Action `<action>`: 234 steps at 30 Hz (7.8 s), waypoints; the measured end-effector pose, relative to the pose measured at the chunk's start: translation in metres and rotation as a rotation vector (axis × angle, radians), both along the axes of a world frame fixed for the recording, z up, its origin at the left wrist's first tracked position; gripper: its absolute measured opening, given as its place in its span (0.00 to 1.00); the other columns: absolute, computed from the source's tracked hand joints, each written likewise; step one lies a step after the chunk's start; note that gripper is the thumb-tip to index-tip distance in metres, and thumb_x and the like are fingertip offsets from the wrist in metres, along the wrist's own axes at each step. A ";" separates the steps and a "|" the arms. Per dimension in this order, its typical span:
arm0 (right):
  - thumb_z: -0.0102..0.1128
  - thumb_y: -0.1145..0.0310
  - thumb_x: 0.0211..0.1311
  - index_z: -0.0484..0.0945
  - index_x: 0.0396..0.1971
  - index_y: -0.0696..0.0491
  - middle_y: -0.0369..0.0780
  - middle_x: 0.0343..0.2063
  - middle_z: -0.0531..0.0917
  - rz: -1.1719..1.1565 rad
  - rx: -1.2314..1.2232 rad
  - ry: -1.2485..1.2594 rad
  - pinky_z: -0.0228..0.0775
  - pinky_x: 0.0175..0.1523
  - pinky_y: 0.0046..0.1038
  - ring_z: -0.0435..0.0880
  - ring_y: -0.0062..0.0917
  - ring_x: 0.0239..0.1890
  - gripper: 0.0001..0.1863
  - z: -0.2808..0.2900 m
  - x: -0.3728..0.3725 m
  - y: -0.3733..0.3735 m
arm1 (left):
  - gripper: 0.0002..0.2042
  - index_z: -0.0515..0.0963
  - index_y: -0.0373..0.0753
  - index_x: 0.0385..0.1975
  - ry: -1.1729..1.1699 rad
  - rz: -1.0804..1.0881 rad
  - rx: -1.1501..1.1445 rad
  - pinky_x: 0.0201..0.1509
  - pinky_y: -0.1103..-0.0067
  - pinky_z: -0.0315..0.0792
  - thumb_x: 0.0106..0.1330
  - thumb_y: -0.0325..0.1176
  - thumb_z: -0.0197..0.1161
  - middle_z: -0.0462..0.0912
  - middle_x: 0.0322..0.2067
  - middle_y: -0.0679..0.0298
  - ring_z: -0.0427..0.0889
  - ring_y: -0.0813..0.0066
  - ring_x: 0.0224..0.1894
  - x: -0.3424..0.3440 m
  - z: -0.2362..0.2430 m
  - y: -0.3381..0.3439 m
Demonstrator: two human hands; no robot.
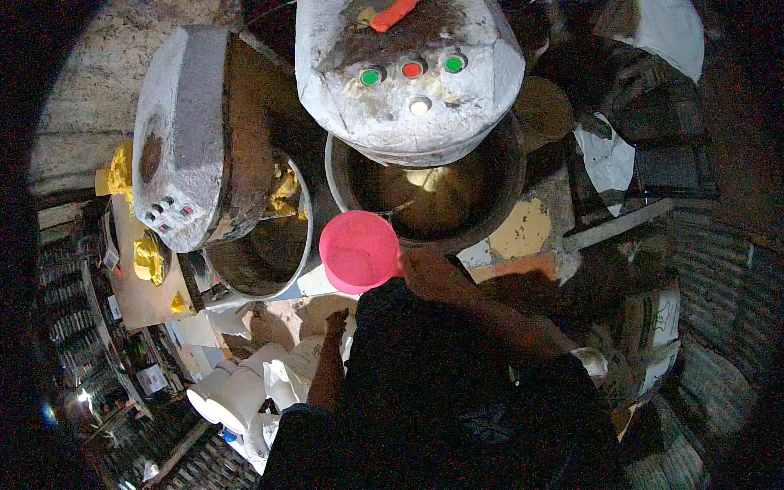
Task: Shaping dough balls and filling them with chocolate paste in a bakery setting.
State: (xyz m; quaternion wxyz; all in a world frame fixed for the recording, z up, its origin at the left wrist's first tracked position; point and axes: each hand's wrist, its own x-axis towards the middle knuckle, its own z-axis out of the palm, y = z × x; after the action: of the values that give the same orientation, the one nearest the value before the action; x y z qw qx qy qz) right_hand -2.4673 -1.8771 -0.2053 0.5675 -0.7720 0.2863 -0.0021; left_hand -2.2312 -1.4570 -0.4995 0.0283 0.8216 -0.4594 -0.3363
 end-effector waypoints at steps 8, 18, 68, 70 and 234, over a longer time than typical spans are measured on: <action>0.34 0.56 0.76 0.70 0.28 0.62 0.52 0.20 0.74 0.003 -0.022 -0.015 0.66 0.34 0.42 0.75 0.39 0.22 0.25 0.002 0.001 0.004 | 0.15 0.82 0.35 0.43 0.382 0.718 -0.089 0.44 0.69 0.77 0.59 0.36 0.67 0.85 0.38 0.54 0.84 0.61 0.39 -0.003 -0.013 0.001; 0.34 0.57 0.74 0.69 0.28 0.62 0.50 0.17 0.72 0.048 -0.230 -0.110 0.66 0.33 0.42 0.75 0.38 0.22 0.24 -0.003 0.002 0.006 | 0.22 0.81 0.43 0.49 0.281 0.417 0.014 0.48 0.69 0.78 0.51 0.21 0.66 0.84 0.41 0.57 0.83 0.57 0.44 0.000 -0.007 0.007; 0.52 0.70 0.63 0.76 0.35 0.60 0.47 0.22 0.77 0.231 -0.847 -0.406 0.68 0.26 0.43 0.79 0.41 0.24 0.09 0.043 0.030 -0.008 | 0.16 0.72 0.41 0.53 0.034 0.427 -0.193 0.34 0.74 0.76 0.64 0.32 0.58 0.82 0.35 0.59 0.82 0.64 0.30 -0.017 -0.001 0.042; 0.50 0.68 0.67 0.77 0.32 0.59 0.49 0.23 0.78 0.135 -0.693 -0.490 0.68 0.26 0.44 0.80 0.42 0.25 0.11 0.067 0.048 -0.006 | 0.17 0.76 0.42 0.51 0.538 0.840 -0.364 0.23 0.78 0.70 0.67 0.43 0.56 0.80 0.32 0.65 0.77 0.74 0.24 -0.006 -0.020 0.063; 0.63 0.72 0.61 0.75 0.37 0.56 0.33 0.26 0.73 1.520 -0.329 -1.040 0.65 0.36 0.20 0.71 0.16 0.29 0.08 0.019 2.008 2.687 | 0.18 0.72 0.39 0.46 -0.081 3.117 -1.123 0.19 0.79 0.68 0.59 0.32 0.70 0.80 0.23 0.62 0.73 0.78 0.14 1.432 -0.200 2.113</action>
State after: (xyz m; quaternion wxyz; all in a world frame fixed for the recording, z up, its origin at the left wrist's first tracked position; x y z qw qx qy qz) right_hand -0.4593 0.8101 -0.1864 0.3568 -0.7247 -0.5892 -0.0161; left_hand -0.7994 0.6558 -0.6999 -0.5788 -0.3583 -0.6953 -0.2306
